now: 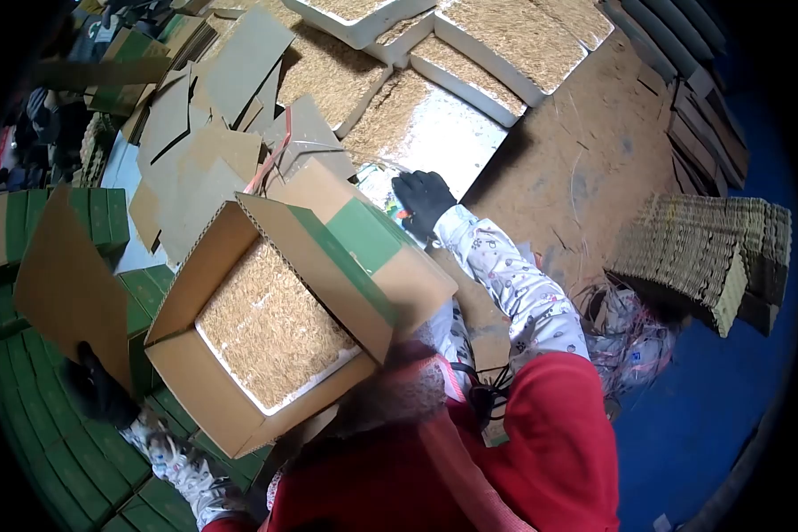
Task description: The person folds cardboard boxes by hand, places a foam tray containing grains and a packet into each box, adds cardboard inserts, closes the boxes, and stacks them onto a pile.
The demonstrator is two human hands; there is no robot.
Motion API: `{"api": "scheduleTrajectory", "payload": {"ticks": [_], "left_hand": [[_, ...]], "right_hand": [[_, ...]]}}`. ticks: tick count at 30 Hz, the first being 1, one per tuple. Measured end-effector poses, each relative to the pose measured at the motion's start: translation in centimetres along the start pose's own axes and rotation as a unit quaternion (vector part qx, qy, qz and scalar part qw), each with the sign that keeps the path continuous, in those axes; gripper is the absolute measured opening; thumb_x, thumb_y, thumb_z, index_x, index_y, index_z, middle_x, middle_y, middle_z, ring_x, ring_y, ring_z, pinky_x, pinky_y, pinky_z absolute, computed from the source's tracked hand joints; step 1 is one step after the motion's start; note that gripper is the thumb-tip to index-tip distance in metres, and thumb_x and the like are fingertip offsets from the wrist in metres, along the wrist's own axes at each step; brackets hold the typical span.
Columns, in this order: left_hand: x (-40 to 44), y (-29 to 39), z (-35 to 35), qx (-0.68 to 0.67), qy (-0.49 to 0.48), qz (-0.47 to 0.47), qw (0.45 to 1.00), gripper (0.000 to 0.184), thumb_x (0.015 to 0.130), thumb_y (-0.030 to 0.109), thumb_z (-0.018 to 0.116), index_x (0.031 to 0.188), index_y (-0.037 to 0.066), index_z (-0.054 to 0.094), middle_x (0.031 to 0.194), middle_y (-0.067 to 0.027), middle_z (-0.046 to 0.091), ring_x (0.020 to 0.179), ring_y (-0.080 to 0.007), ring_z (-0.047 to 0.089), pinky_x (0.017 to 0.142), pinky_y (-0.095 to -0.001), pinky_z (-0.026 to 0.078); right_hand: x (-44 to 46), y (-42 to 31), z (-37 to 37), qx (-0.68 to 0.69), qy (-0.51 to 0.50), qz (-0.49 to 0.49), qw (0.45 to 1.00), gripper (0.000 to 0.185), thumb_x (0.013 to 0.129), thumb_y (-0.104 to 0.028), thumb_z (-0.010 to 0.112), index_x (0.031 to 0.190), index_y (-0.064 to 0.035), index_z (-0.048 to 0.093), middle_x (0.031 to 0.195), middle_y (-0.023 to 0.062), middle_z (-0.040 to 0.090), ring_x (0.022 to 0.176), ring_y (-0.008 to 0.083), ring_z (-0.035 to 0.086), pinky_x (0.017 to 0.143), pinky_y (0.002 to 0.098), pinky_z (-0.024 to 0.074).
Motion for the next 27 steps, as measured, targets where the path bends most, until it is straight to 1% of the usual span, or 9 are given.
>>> {"api": "scheduleTrajectory", "payload": {"ticks": [3,7,9,12,19,22,23,24,27], "left_hand": [[-4.6,11.2,-0.3,0.223,-0.014,0.334,0.916,0.021,0.076,0.009,0.065,0.094,0.001,0.057,0.081,-0.0110,0.059,0.070,-0.0232,0.057,0.061,-0.0289,0.047],[-10.7,18.6,3.2,0.034,-0.355,0.468,0.809,0.018,0.073,0.014,0.059,0.084,0.000,0.055,0.076,-0.0098,0.057,0.060,-0.0218,0.055,0.053,-0.0293,0.045],[-13.7,19.2,4.2,0.033,-0.368,0.540,0.756,0.014,0.075,0.017,0.055,0.078,0.004,0.054,0.068,-0.0061,0.051,0.055,-0.0172,0.051,0.049,-0.0295,0.042],[-16.7,19.5,4.1,0.016,-0.340,0.564,0.752,0.010,0.071,0.016,0.054,0.076,0.008,0.050,0.065,-0.0027,0.044,0.050,-0.0126,0.046,0.042,-0.0260,0.037],[-21.7,16.1,7.3,-0.016,-0.620,0.423,0.660,0.013,0.081,0.020,0.051,0.090,0.011,0.050,0.080,-0.0060,0.046,0.066,-0.0171,0.054,0.059,-0.0332,0.047],[-16.7,16.0,5.9,-0.113,-0.610,0.322,0.715,0.049,0.075,0.022,0.059,0.120,0.008,0.044,0.109,-0.0191,0.048,0.084,-0.0304,0.054,0.068,-0.0391,0.047],[-15.6,15.2,5.3,-0.039,-0.591,0.295,0.749,0.050,0.074,0.024,0.060,0.119,0.009,0.044,0.115,-0.0213,0.044,0.087,-0.0310,0.053,0.072,-0.0395,0.046],[-16.9,13.9,5.7,0.025,-0.605,0.329,0.724,0.051,0.073,0.025,0.061,0.118,0.009,0.044,0.116,-0.0215,0.043,0.086,-0.0305,0.053,0.072,-0.0397,0.046],[-18.4,12.3,5.9,0.071,-0.634,0.336,0.693,0.051,0.072,0.026,0.062,0.117,0.010,0.046,0.116,-0.0196,0.044,0.089,-0.0296,0.052,0.076,-0.0427,0.044]], "right_hand": [[0.5,0.8,1.5,-0.019,-0.047,0.047,0.998,0.057,0.062,-0.029,0.067,0.110,-0.0035,0.050,0.108,0.0137,0.051,0.100,0.0273,0.048,0.083,0.0377,0.0380],[-0.3,1.8,4.3,0.000,-0.057,0.063,0.996,0.027,0.068,-0.021,0.062,0.091,-0.0062,0.056,0.100,0.0129,0.053,0.097,0.0290,0.051,0.081,0.0390,0.0398],[-1.0,3.2,6.2,0.176,-0.132,0.167,0.961,0.022,0.070,-0.019,0.062,0.087,-0.0070,0.056,0.094,0.0130,0.053,0.087,0.0310,0.055,0.075,0.0402,0.0431],[-0.5,1.7,3.2,0.151,-0.079,0.128,0.977,0.023,0.069,-0.023,0.064,0.083,-0.0070,0.056,0.089,0.0144,0.053,0.080,0.0322,0.056,0.070,0.0417,0.0451],[-0.3,0.4,3.7,0.007,-0.016,0.090,0.996,0.019,0.070,-0.023,0.065,0.078,-0.0082,0.057,0.083,0.0126,0.055,0.074,0.0334,0.057,0.067,0.0415,0.0458],[-1.0,2.5,-1.6,0.361,0.094,0.307,0.876,0.007,0.076,-0.012,0.059,0.081,-0.0073,0.057,0.072,0.0111,0.058,0.062,0.0239,0.060,0.056,0.0341,0.0480],[-0.8,0.2,-7.1,0.535,0.185,0.289,0.772,0.008,0.074,-0.005,0.059,0.080,-0.0038,0.054,0.073,0.0113,0.058,0.056,0.0196,0.058,0.053,0.0314,0.0474],[-0.7,-2.6,-14.4,0.385,0.295,0.171,0.858,0.004,0.075,0.001,0.055,0.078,-0.0027,0.054,0.071,0.0037,0.055,0.061,0.0111,0.050,0.058,0.0225,0.0429],[-1.5,-18.1,-27.4,0.226,0.351,-0.258,0.871,0.011,0.066,0.001,0.057,0.076,-0.0044,0.053,0.071,0.0107,0.053,0.059,0.0238,0.054,0.059,0.0331,0.0446]]}}
Point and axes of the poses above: each hand's wrist, its own x-axis towards the middle knuckle, its own z-axis out of the palm, y = z × x, the point moved 8 cm from there along x, towards the middle knuckle
